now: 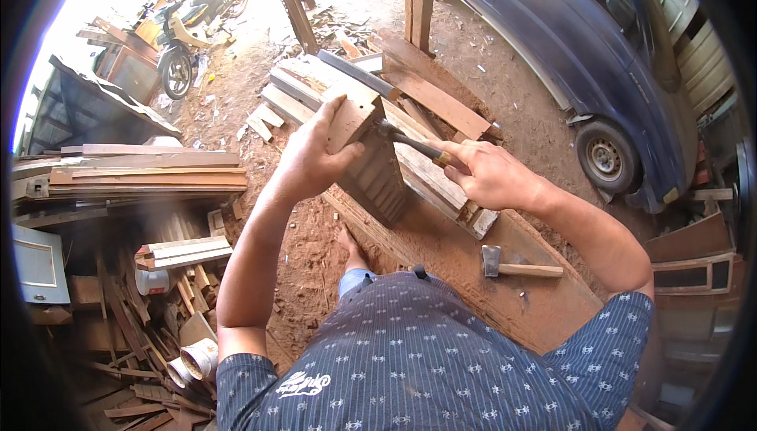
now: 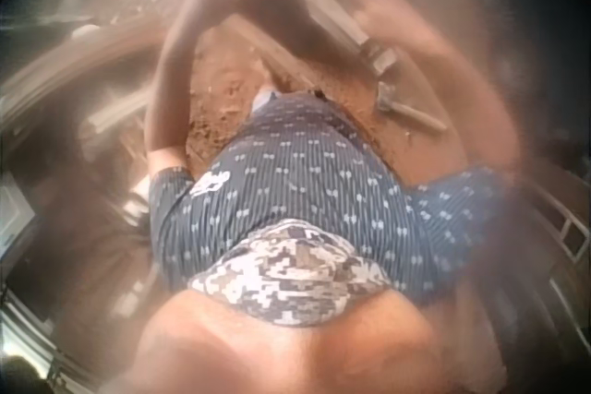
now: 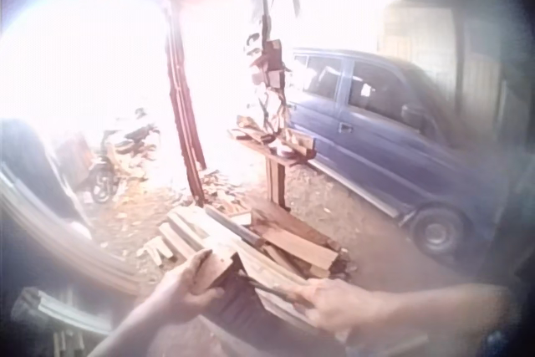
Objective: The person assembles a wooden slatted structure by hammering nails into a frame, using pliers to remove a nail, measuring with a tape measure, and cutting wood with a circular saw. They repeatedly hammer nails to secure the slats and adjust the pieces.
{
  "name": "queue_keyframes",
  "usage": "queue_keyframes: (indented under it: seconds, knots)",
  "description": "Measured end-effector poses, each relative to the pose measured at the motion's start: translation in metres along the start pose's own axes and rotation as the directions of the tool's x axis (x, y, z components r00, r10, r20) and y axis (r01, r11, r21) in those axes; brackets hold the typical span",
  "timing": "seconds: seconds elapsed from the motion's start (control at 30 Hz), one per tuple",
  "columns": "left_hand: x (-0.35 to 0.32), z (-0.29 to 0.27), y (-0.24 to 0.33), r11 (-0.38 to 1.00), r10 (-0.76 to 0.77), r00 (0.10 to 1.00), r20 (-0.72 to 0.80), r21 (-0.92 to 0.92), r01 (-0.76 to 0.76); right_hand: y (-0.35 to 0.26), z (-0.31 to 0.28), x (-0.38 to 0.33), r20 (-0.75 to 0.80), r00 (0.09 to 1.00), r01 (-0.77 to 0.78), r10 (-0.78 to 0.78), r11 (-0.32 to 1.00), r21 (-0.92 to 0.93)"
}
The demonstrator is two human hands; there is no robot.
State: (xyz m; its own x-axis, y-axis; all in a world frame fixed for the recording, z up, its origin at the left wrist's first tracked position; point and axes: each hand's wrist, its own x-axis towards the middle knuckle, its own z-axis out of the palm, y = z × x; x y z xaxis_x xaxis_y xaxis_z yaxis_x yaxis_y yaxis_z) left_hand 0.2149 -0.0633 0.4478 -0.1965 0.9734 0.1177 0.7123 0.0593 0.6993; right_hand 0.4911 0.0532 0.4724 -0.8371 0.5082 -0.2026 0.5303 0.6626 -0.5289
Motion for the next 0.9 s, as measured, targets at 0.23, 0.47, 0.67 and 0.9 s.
queue_keyframes:
  seconds: [0.23, 0.47, 0.67, 0.9]
  knots:
    - [-0.001, -0.009, -0.001, 1.000, -0.007, 0.999, 0.033, 0.029, 0.007, -0.010, 0.009, 0.006, -0.094, 0.996, -0.023, 0.002, 0.975, -0.223]
    - [0.009, -0.020, 0.012, 0.938, -0.271, 0.962, 0.030, 0.233, 0.257, -0.025, 0.018, 0.028, 0.309, 0.934, -0.278, 0.181, 0.910, 0.307]
    - [0.015, -0.021, -0.029, 0.942, -0.124, 0.991, -0.055, 0.307, 0.135, 0.002, 0.148, 0.052, 0.003, 1.000, -0.001, -0.001, 0.809, 0.587]
    - [0.026, -0.054, -0.023, 0.865, -0.477, 0.878, 0.016, 0.183, 0.467, -0.003, 0.226, 0.073, -0.049, 0.991, -0.032, 0.126, 0.571, 0.820]
